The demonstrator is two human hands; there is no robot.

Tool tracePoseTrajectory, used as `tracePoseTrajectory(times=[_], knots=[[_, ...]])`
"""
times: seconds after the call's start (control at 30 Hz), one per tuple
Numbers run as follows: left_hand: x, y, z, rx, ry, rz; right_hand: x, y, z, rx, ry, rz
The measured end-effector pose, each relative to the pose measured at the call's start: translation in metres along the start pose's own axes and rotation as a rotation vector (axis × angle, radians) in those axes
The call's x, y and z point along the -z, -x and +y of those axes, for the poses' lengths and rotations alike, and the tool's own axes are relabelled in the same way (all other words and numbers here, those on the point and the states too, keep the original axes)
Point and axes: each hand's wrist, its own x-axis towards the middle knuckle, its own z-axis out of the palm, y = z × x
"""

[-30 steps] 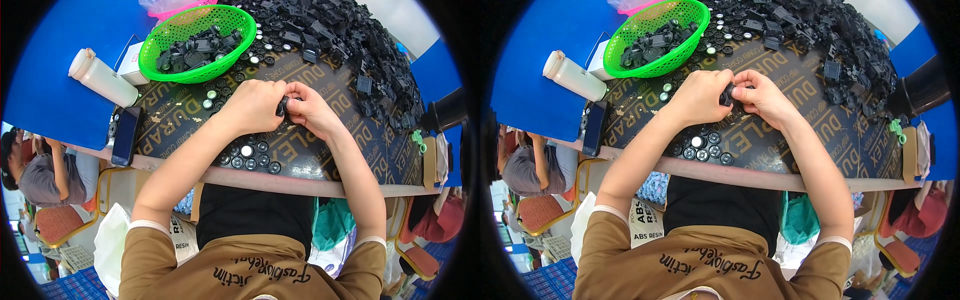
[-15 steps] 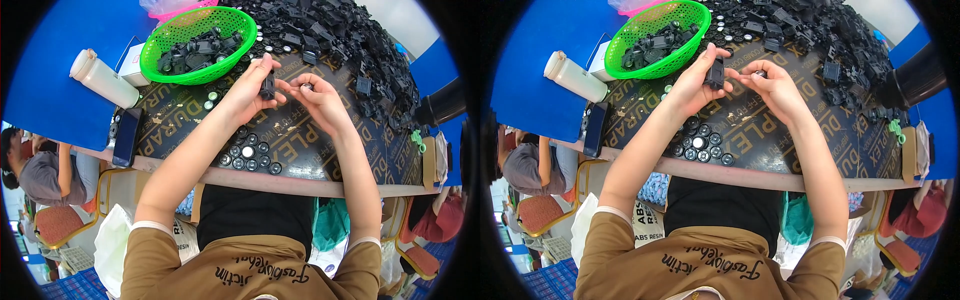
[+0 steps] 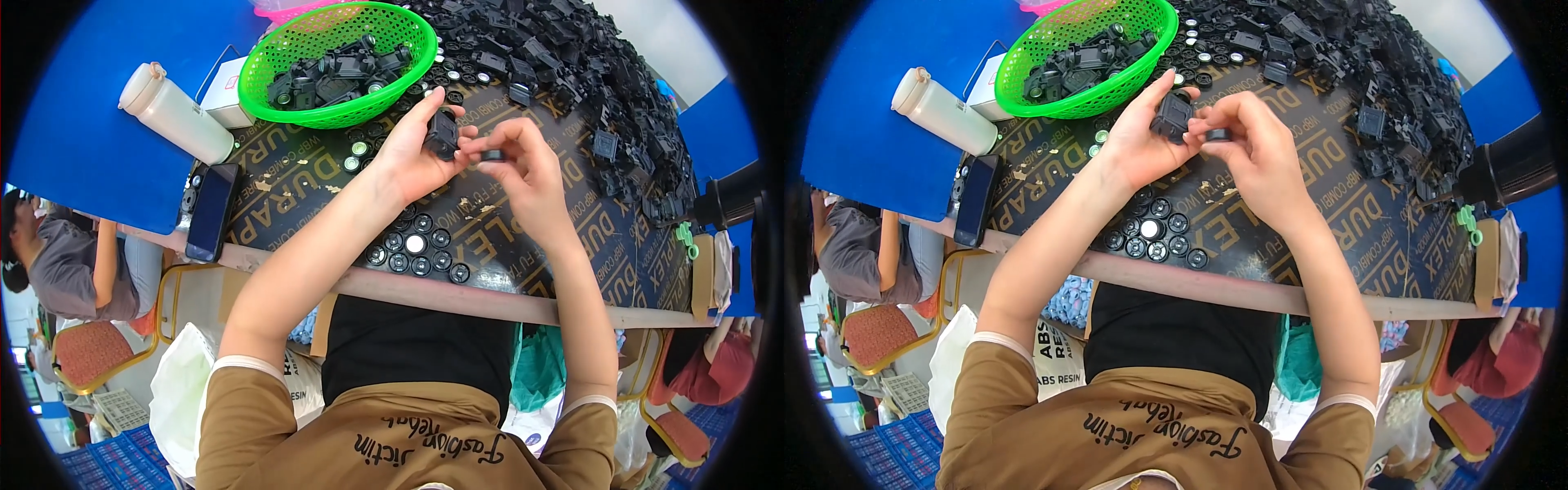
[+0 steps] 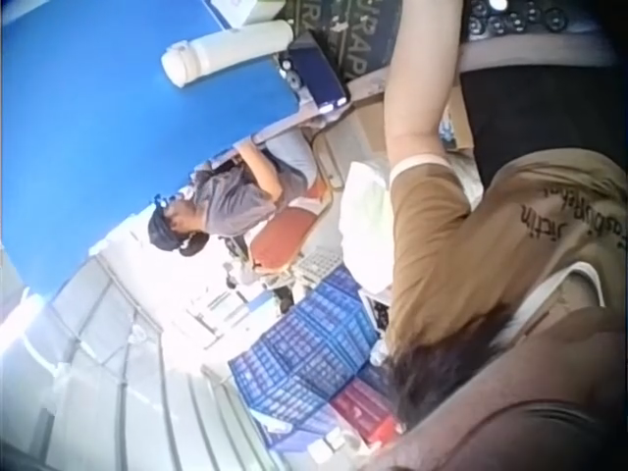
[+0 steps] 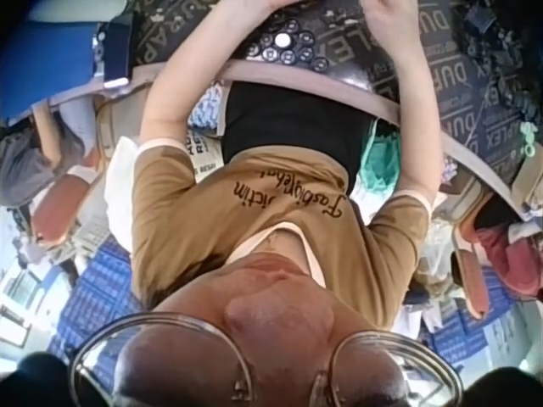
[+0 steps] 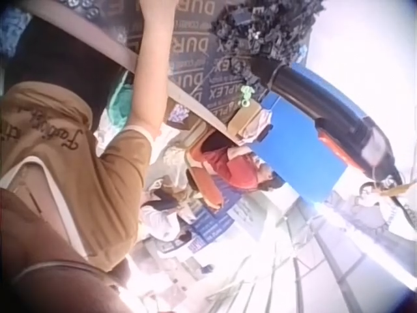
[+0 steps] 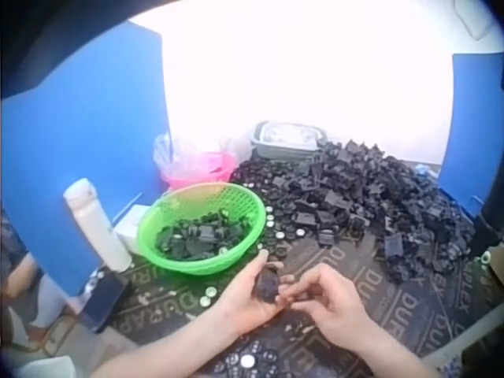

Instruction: Assembling small plastic components for a toy or electronic device at a factory workbench.

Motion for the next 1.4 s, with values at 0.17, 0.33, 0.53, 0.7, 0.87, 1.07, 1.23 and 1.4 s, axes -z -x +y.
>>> tracePoseTrajectory(times=[0.17,0.33,0.53,0.7,0.87,1.07,1.23,1.4], knots=[[-0.007,0.006,-0.008,0.010,0.029,-0.018,-0.017,0.003,-0.006,0.191,0.322,0.074],[0.001,0.003,-0.014,-0.023,-0.003,-0.044,-0.024,0.004,-0.007,0.214,0.481,0.161],[-0.016,0.010,-0.015,-0.073,0.001,0.018,-0.015,0.004,-0.001,0.233,0.491,0.170],[-0.007,0.006,-0.014,-0.085,-0.026,-0.083,-0.017,0.002,-0.004,0.308,0.544,0.149],[-0.012,0.011,-0.020,-0.094,0.043,-0.064,-0.022,0.005,-0.002,0.079,0.330,0.154],[-0.007,0.006,-0.027,-0.317,-0.036,-0.140,-0.020,0.000,0.006,0.317,0.840,0.108],[-0.006,0.003,-0.035,-0.314,0.038,-0.039,-0.016,-0.004,0.011,0.284,0.708,0.054],[-0.020,0.009,-0.021,-0.359,-0.188,-0.012,-0.014,-0.009,0.004,0.139,0.430,0.083]])
